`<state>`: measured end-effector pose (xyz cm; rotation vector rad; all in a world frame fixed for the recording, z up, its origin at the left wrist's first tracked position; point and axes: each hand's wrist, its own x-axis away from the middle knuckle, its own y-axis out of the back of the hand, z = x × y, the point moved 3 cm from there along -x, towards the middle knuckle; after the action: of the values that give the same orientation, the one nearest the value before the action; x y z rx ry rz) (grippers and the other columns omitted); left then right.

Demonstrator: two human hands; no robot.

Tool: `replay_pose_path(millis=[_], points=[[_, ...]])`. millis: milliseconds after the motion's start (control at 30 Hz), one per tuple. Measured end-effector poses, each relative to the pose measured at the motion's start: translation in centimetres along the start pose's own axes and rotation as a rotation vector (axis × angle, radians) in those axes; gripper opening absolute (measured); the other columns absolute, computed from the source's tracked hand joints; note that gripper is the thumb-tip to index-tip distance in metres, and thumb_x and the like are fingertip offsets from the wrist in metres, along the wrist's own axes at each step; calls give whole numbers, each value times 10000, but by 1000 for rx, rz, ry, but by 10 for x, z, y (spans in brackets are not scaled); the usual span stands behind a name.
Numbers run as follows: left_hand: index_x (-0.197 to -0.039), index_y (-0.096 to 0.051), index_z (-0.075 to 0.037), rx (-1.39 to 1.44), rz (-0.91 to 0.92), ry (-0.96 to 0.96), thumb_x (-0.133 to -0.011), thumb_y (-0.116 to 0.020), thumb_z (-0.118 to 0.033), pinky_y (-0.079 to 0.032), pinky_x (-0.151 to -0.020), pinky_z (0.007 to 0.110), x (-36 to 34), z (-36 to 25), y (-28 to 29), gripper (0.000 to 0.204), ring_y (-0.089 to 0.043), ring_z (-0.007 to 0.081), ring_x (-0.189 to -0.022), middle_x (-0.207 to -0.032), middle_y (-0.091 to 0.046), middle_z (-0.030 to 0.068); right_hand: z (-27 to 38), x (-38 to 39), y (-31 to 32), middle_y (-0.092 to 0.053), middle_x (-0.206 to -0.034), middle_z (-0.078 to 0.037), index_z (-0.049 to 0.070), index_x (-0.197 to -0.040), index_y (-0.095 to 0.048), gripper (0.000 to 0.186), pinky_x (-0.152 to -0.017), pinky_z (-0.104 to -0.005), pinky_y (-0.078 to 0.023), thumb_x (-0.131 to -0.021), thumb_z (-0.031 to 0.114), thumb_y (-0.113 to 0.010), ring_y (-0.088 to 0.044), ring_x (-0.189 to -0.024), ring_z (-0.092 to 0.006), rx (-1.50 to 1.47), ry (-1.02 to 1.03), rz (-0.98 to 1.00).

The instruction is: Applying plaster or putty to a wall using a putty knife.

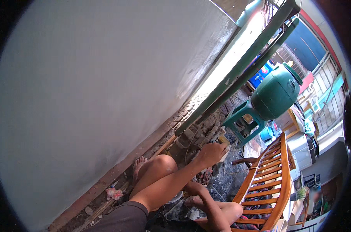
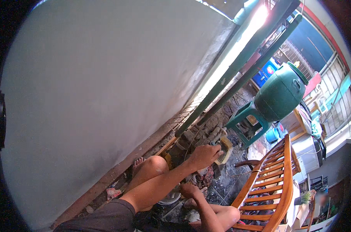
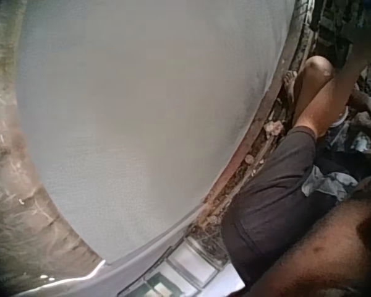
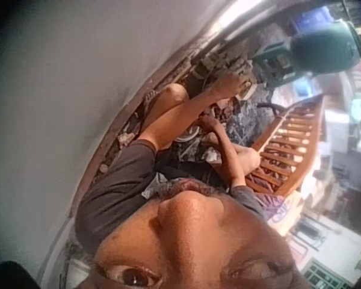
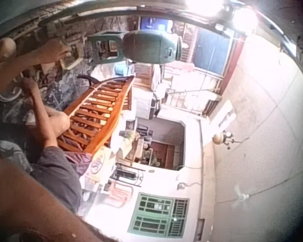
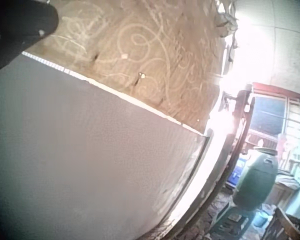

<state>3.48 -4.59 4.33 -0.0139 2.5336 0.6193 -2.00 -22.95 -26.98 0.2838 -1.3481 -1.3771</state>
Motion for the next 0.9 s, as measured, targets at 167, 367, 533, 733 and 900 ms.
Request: replay_pose_path(millis=[167, 367, 533, 733, 900], points=[[-896, -540, -46, -34, 3, 14, -922, -538, -276, -497, -617, 486, 10, 13, 6, 231, -638, 381, -729, -720, -623, 190, 48, 1, 48, -669, -967, -224, 10, -997, -636, 232, -737, -454, -525, -850, 139, -511, -655, -910, -370, 17, -164, -31], [-907, -552, -50, 4, -28, -32, -900, -555, -233, -508, -624, 473, -1, -2, -10, 183, -647, 372, -726, -717, -631, 185, 5, 9, 27, -658, -1001, -238, 21, -1132, -571, 315, -767, -464, -518, -846, 146, -524, -645, -950, -367, 36, -108, -65], [-916, -542, -52, -36, 13, -6, -886, -554, -200, -507, -602, 471, 5, 13, -9, 152, -646, 367, -700, -696, -627, 180, 47, 3, 68, -643, -1061, -240, 39, -1221, -523, 390, -825, -465, -503, -858, 180, -531, -639, -975, -366, 0, -67, 108], [-910, -521, -44, 12, 14, -29, -898, -532, -191, -500, -579, 477, 2, 1, -11, 149, -637, 379, -659, -664, -614, 188, 42, 21, 68, -648, -1080, -204, 46, -1223, -535, 379, -827, -457, -508, -870, 182, -535, -639, -985, -355, 6, -214, 7], [-960, -522, -30, 20, -25, -31, -908, -528, -205, -502, -554, 474, 8, 9, -3, 183, -639, 374, -637, -662, -614, 202, 59, 7, 85, -630, -1123, -210, 4, -1126, -603, 310, -896, -385, -490, -840, 81, -513, -609, -1054, -331, -1, -187, 156]])
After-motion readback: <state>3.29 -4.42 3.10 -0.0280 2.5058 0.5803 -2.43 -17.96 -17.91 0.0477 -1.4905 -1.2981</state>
